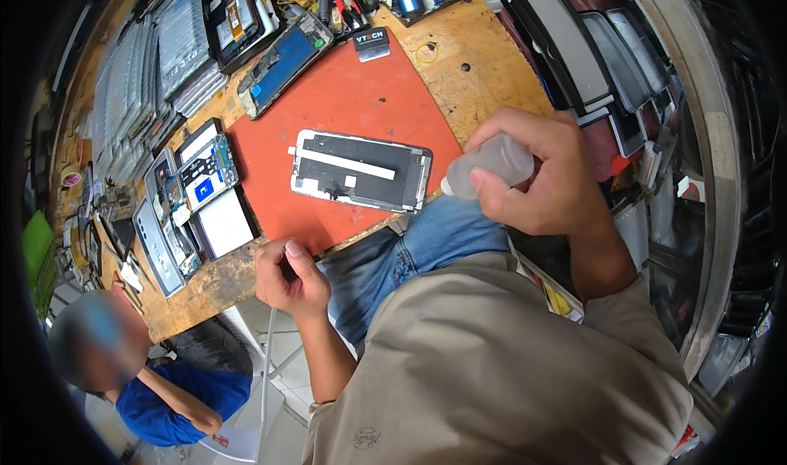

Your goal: The person disassembles a smartphone, applies adhesive to the frame, retrieves a replacement screen from a shelf, and reassembles the device using a pry tool and tweezers. The person handles the phone, adhesive, screen, and tools throughout the process.

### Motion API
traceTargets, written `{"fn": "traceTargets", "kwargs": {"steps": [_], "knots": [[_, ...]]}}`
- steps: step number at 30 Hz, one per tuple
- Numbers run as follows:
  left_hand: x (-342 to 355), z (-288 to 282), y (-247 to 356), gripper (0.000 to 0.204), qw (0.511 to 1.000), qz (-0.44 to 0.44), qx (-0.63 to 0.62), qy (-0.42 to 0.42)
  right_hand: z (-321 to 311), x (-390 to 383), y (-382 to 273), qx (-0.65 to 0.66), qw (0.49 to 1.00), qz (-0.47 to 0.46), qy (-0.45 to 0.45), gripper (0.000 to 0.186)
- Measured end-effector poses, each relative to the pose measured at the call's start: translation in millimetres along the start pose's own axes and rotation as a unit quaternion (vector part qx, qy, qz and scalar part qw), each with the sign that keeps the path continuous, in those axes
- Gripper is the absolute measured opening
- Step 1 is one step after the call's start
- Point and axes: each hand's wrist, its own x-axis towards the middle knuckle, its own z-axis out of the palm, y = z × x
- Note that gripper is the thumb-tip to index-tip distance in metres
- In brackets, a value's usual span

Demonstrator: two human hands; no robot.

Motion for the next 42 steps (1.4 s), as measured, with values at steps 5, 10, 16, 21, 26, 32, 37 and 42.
{"fn": "traceTargets", "kwargs": {"steps": [5,10,16,21,26,32,37,42], "knots": [[3,2,-4,0.012,1.000,0.018,0.019,-0.007,2,4,6,0.005,1.000,-0.006,0.027,0.017],[3,2,-2,0.012,1.000,0.019,0.020,-0.008,3,5,8,0.000,0.999,-0.021,0.034,0.017],[3,3,-3,0.013,1.000,0.016,0.015,-0.007,0,4,5,-0.007,1.000,-0.013,0.023,0.017],[3,3,-4,0.014,1.000,0.020,0.017,-0.006,-7,4,7,-0.007,0.999,-0.001,0.049,0.018],[3,3,-3,0.014,1.000,0.022,0.020,-0.010,-3,5,15,0.003,0.993,0.035,0.112,0.020],[4,2,-2,0.011,1.000,0.022,0.019,-0.013,2,-13,13,-0.087,0.987,-0.075,0.112,0.025],[6,2,0,0.009,0.998,0.039,0.037,-0.026,15,-40,13,-0.189,0.957,-0.180,0.127,0.036],[7,5,3,0.009,0.999,0.030,0.027,-0.028,30,-51,23,-0.189,0.947,-0.209,0.156,0.046]]}}
